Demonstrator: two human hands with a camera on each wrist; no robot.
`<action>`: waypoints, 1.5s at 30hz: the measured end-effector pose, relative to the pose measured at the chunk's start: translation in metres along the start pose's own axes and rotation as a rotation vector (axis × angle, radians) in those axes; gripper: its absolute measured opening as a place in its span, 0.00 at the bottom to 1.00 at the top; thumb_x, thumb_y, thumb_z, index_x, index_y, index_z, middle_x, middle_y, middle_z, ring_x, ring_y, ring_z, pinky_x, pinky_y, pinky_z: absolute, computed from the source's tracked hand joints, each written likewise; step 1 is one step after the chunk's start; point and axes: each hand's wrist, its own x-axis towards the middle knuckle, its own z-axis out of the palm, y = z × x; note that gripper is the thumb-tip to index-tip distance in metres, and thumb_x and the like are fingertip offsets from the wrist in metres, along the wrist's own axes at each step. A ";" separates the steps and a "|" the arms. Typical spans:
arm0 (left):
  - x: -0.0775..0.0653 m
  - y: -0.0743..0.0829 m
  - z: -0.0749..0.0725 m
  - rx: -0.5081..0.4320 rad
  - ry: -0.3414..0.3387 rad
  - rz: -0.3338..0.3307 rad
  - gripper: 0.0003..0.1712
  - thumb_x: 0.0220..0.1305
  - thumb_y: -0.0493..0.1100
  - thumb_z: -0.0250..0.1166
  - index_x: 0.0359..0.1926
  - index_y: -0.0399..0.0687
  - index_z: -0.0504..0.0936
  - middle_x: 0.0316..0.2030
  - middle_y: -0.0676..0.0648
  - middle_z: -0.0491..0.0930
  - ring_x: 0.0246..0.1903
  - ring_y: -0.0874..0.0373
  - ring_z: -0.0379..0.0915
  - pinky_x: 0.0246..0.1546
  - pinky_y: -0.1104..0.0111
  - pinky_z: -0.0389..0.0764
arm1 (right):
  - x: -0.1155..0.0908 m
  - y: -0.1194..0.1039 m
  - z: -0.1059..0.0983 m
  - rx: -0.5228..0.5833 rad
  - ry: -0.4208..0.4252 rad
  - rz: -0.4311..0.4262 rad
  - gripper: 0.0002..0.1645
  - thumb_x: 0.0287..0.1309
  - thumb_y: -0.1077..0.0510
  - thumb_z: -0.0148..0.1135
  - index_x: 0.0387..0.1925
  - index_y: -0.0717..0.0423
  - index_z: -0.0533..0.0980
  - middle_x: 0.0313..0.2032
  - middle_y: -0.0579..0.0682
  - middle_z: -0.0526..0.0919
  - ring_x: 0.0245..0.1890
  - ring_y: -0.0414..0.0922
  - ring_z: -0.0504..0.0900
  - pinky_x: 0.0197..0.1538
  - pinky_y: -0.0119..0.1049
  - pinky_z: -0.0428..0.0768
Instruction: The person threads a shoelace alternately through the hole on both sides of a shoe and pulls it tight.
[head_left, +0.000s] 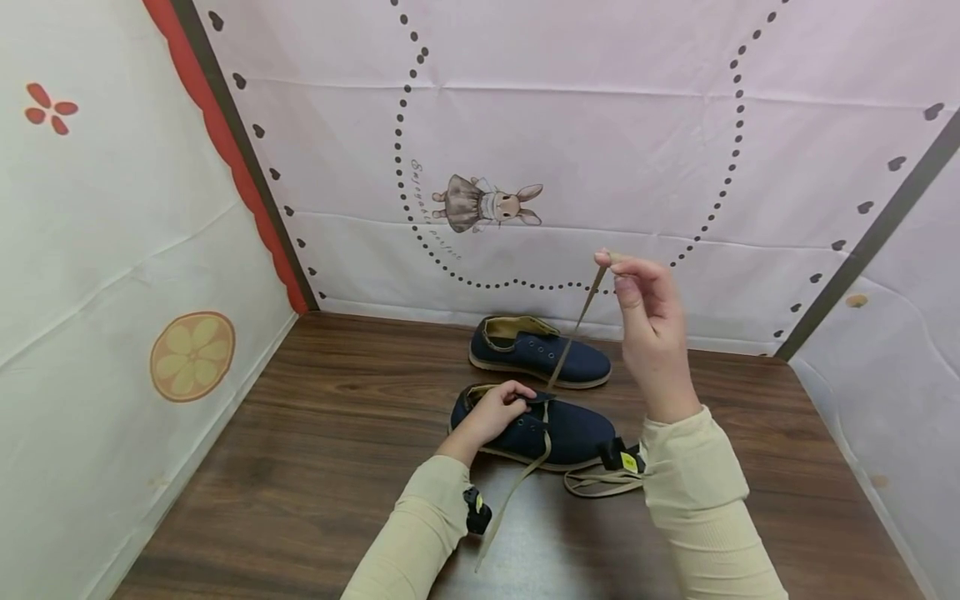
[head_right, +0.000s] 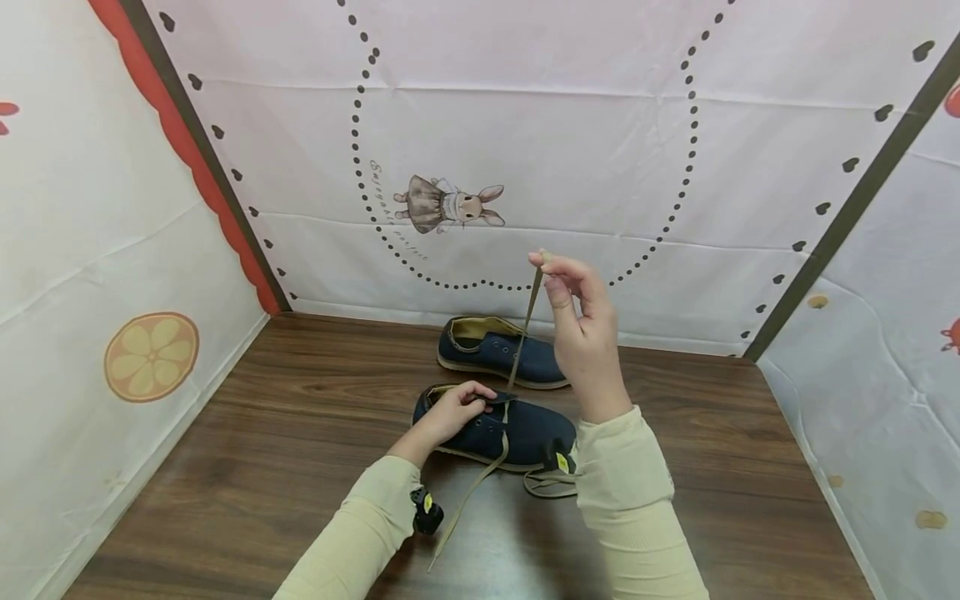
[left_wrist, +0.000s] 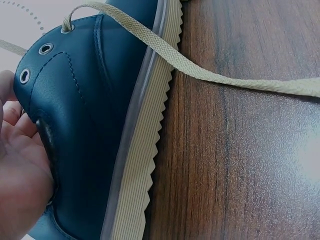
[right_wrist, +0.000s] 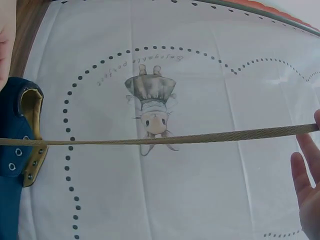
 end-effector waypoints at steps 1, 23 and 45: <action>0.000 0.000 0.000 0.005 -0.002 -0.002 0.11 0.67 0.34 0.51 0.47 0.38 0.76 0.43 0.40 0.78 0.46 0.48 0.75 0.49 0.60 0.70 | -0.001 0.000 0.000 0.009 -0.001 0.000 0.08 0.66 0.69 0.45 0.42 0.74 0.66 0.47 0.52 0.79 0.55 0.51 0.73 0.59 0.43 0.65; -0.018 0.013 -0.013 0.370 -0.046 0.090 0.14 0.58 0.44 0.66 0.45 0.50 0.77 0.34 0.54 0.80 0.34 0.62 0.74 0.37 0.65 0.74 | -0.096 0.059 0.010 -0.196 -0.431 0.718 0.11 0.66 0.59 0.52 0.47 0.58 0.74 0.36 0.55 0.83 0.19 0.45 0.79 0.28 0.43 0.77; -0.016 0.005 -0.012 0.301 -0.121 0.058 0.08 0.65 0.42 0.59 0.42 0.46 0.81 0.34 0.51 0.80 0.32 0.62 0.71 0.36 0.68 0.72 | -0.149 0.095 0.018 -0.546 -0.536 0.830 0.12 0.53 0.58 0.64 0.18 0.50 0.73 0.24 0.44 0.69 0.23 0.40 0.68 0.28 0.35 0.67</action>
